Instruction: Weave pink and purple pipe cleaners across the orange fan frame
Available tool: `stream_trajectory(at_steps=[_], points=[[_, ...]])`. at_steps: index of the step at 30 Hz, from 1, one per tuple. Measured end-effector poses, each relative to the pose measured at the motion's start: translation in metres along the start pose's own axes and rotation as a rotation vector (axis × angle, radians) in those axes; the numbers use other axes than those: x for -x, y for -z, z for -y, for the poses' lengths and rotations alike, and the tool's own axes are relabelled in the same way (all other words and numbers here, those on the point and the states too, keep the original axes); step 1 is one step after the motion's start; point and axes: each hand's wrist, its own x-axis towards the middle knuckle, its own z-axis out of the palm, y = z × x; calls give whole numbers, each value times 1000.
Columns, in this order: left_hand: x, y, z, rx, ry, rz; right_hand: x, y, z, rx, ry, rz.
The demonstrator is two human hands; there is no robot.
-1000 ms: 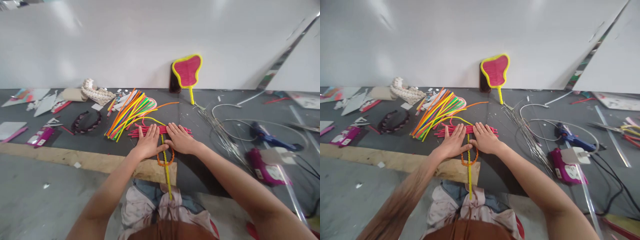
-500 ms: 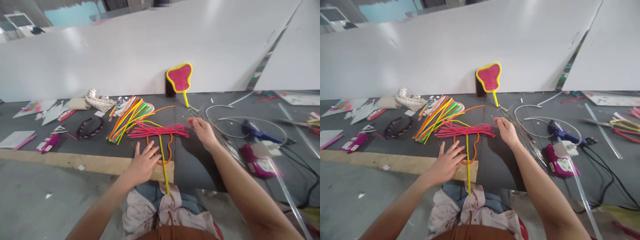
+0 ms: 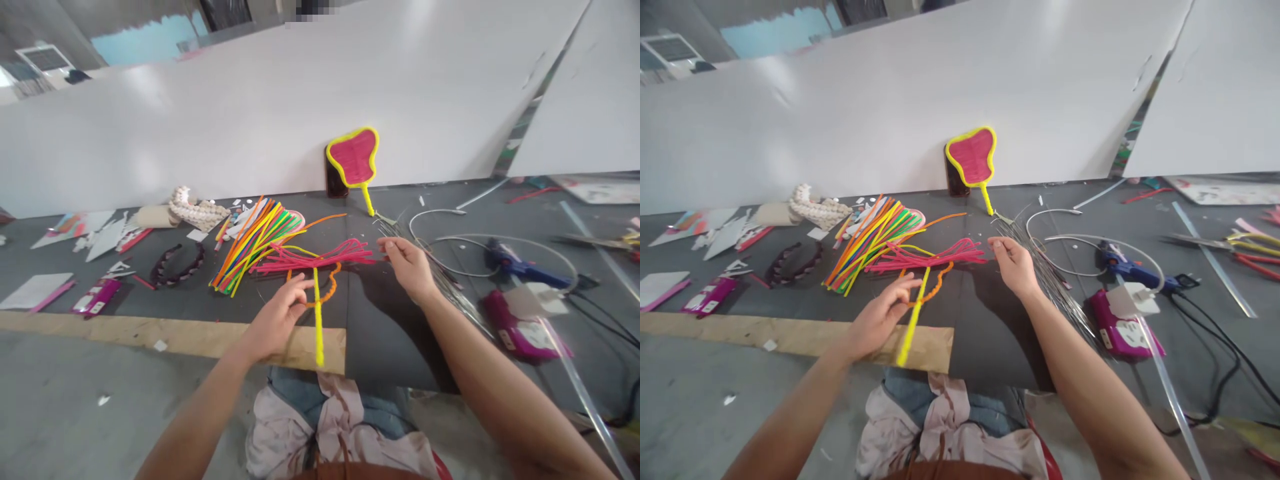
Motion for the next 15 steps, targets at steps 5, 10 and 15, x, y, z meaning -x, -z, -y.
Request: stream_trajectory(at_steps=[5, 10, 15], points=[[-17, 31, -13, 728, 65, -410, -1, 1, 2, -78, -6, -28], [-32, 56, -23, 1100, 203, -603, 0, 3, 0, -165, -40, 6], [-58, 61, -29, 1257, 366, -644, 12, -4, 8, -274, -66, 414]])
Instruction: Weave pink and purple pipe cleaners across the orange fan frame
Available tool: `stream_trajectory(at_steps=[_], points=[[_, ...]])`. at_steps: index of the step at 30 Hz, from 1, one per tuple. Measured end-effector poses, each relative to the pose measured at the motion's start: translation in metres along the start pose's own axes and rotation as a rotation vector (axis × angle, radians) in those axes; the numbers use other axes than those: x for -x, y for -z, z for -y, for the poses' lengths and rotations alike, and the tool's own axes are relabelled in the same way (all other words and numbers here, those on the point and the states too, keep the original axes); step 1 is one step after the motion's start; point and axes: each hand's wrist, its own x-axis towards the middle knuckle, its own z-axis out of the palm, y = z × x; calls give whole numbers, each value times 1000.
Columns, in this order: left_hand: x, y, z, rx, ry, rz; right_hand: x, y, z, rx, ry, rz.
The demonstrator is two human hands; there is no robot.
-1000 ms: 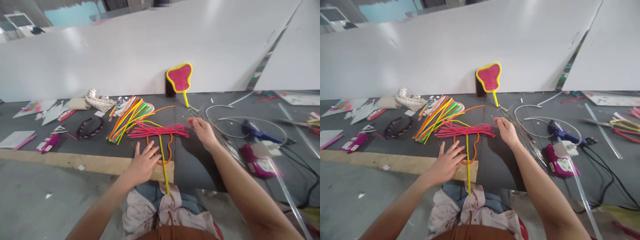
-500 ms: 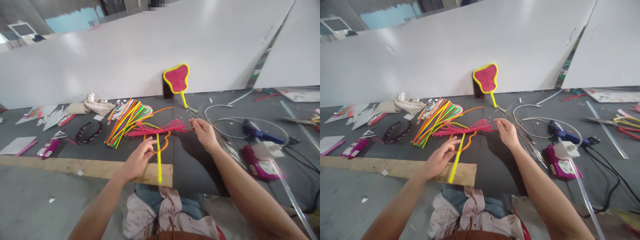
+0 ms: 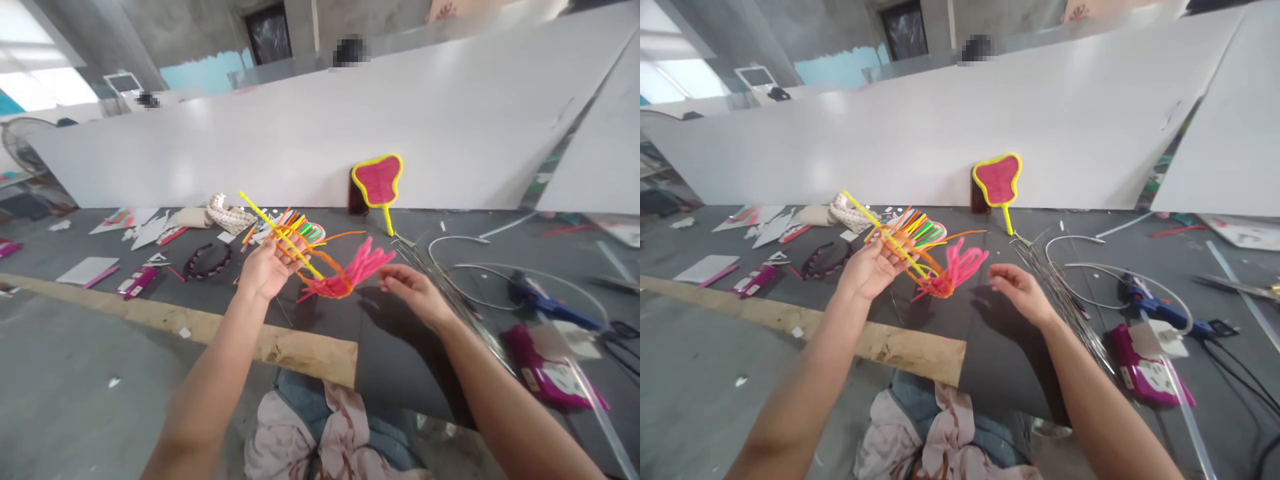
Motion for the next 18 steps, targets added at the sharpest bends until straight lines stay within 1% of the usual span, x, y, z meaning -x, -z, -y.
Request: stream_trajectory(at_steps=[1, 2, 4, 6, 8, 10, 12, 13, 15, 16, 18], points=[[-4, -6, 0, 25, 21, -4, 1, -6, 3, -22, 18, 100], [-7, -13, 1, 50, 38, -9, 2, -13, 7, -43, 56, 174], [-11, -27, 3, 97, 71, -2, 2, -26, 15, -63, 124, 234], [-12, -39, 6, 139, 89, 13, -3, -38, 23, -48, 163, 219], [-10, -47, 9, 160, 97, 28, -10, -43, 32, -35, 140, 146], [-5, -49, 12, 145, 84, 53, -17, -43, 40, -53, 95, 75], [3, -42, 14, 94, 63, 123, -24, -38, 48, -136, 81, 40], [6, -34, 15, 59, 46, 167, -27, -34, 53, -192, 82, 41], [12, -11, 16, -18, 38, 277, -31, -22, 61, -304, 65, 89], [14, 3, 16, -62, 36, 296, -32, -15, 65, -343, 39, 135], [14, 36, 12, -141, 33, 229, -33, -1, 72, -371, -8, 266]])
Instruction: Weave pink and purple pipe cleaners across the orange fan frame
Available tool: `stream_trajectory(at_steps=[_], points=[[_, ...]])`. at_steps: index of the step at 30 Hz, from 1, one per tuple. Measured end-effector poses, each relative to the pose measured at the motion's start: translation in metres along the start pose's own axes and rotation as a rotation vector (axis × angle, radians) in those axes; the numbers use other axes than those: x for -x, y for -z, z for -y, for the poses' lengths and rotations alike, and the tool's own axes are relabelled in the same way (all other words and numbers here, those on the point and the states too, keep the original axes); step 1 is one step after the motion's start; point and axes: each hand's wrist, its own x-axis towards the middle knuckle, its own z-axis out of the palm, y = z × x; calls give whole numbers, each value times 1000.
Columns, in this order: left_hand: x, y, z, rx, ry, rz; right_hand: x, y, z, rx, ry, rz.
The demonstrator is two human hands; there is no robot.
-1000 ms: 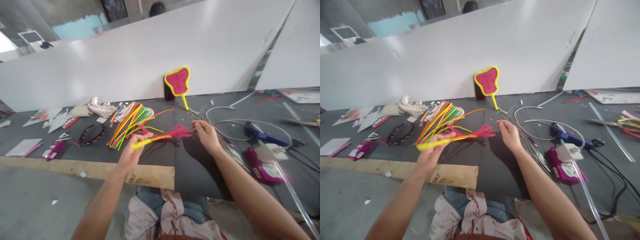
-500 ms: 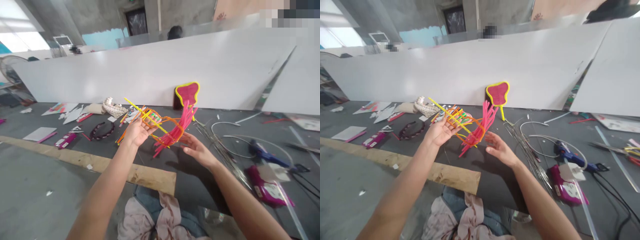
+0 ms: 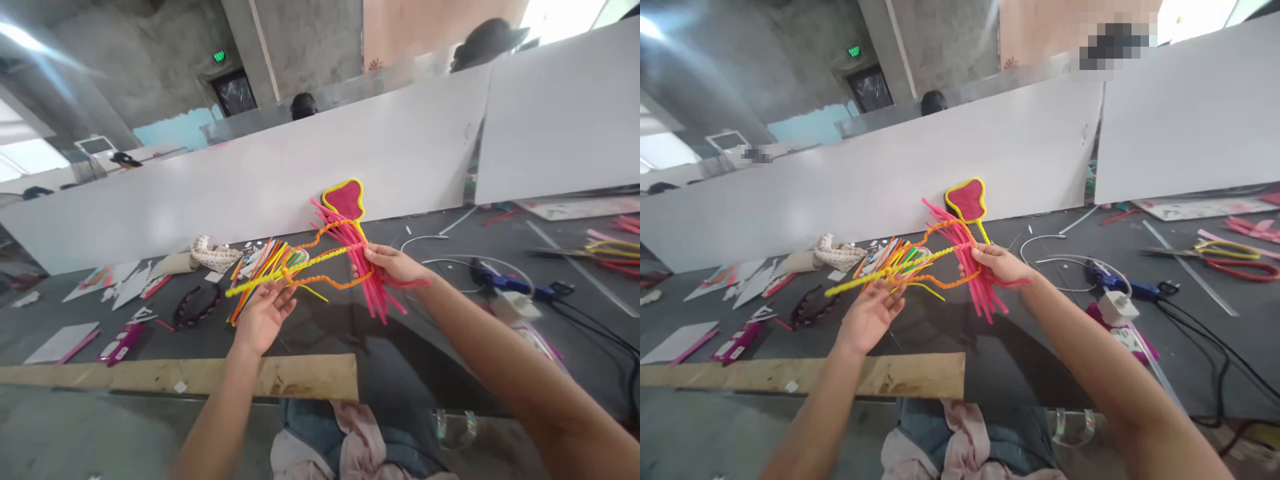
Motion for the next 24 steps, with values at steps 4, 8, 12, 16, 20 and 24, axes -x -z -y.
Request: stream_trajectory(at_steps=[4, 8, 12, 16, 20, 24], points=[[9, 52, -4, -74, 184, -26, 2, 9, 15, 124, -128, 298], [21, 50, 0, -248, 401, 287, -12, 0, 17, 398, -275, 661], [28, 16, 23, -435, 411, 421, -32, -12, 11, 628, -323, 816], [21, -3, 48, -419, 353, 232, -45, -11, 12, 953, -293, 683], [9, -1, 65, -401, 330, 125, -37, -7, 24, 1248, -75, 90], [1, 9, 74, -367, 327, 58, 3, -28, 9, 1321, 109, -271]])
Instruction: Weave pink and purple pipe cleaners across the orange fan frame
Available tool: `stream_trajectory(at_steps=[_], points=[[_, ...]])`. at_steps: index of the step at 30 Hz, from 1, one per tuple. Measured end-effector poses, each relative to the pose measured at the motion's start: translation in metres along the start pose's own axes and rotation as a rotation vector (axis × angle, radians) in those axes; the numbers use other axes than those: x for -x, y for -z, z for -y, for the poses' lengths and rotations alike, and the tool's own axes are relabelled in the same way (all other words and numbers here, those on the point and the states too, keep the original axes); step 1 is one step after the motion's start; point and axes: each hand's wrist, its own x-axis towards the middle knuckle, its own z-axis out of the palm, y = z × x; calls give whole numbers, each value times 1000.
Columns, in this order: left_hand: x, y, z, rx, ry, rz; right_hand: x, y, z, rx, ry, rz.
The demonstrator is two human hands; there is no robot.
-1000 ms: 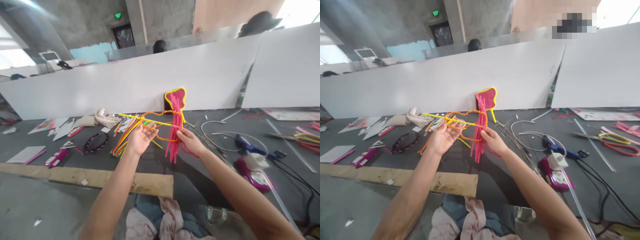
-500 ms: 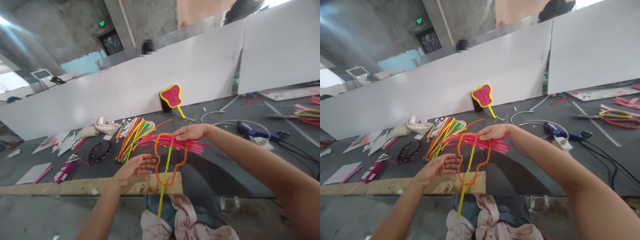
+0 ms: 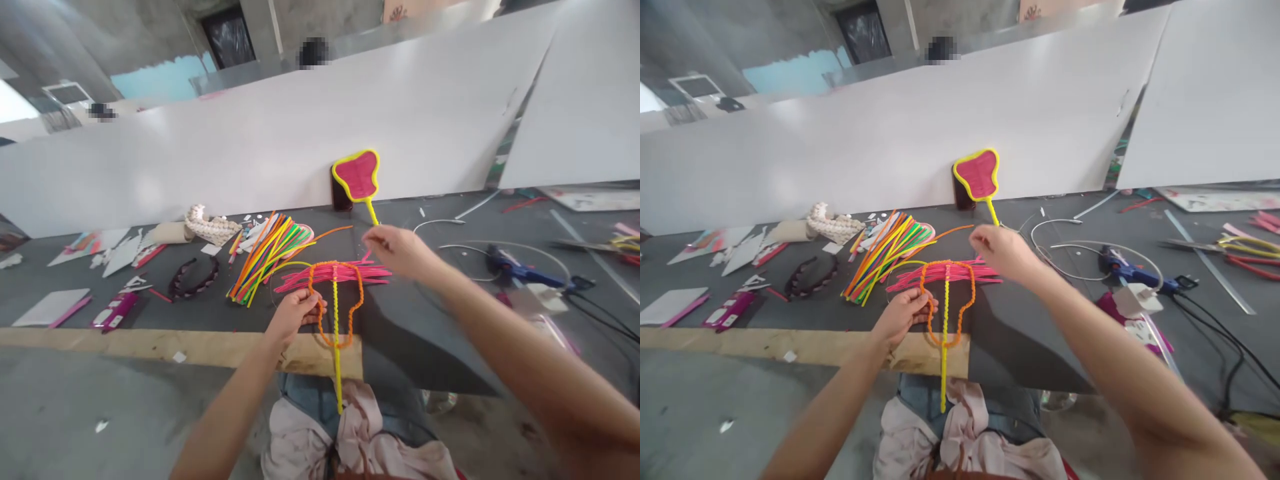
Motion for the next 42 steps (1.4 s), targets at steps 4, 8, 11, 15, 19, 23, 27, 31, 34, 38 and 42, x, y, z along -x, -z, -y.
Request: stream_trajectory(at_steps=[4, 8, 11, 15, 19, 23, 27, 31, 34, 38, 42], points=[[-2, 4, 2, 42, -5, -12, 60, -53, 24, -122, 154, 71], [-1, 4, 0, 69, 3, -5, 89, -103, 42, 12, 111, 55], [0, 4, 0, 75, 3, -5, 91, -116, 51, 102, 97, 14], [0, 4, 0, 75, -16, -1, 88, -119, 56, 208, 113, 15], [1, 4, 0, 70, -19, 14, 88, -123, 53, 218, 76, 28], [0, 2, -2, 72, -22, 16, 86, -124, 52, 207, 63, 2], [0, 0, -3, 71, -21, 7, 81, -126, 57, 220, 56, -66], [0, -1, 0, 56, -26, 9, 78, -130, 60, 167, 38, -96], [1, -2, 2, 41, -37, 15, 77, -132, 61, 121, 30, -81], [0, -2, 1, 16, -41, 20, 78, -132, 60, 107, 26, -57], [0, -3, 0, -2, -38, 20, 79, -132, 60, 119, 13, -50]])
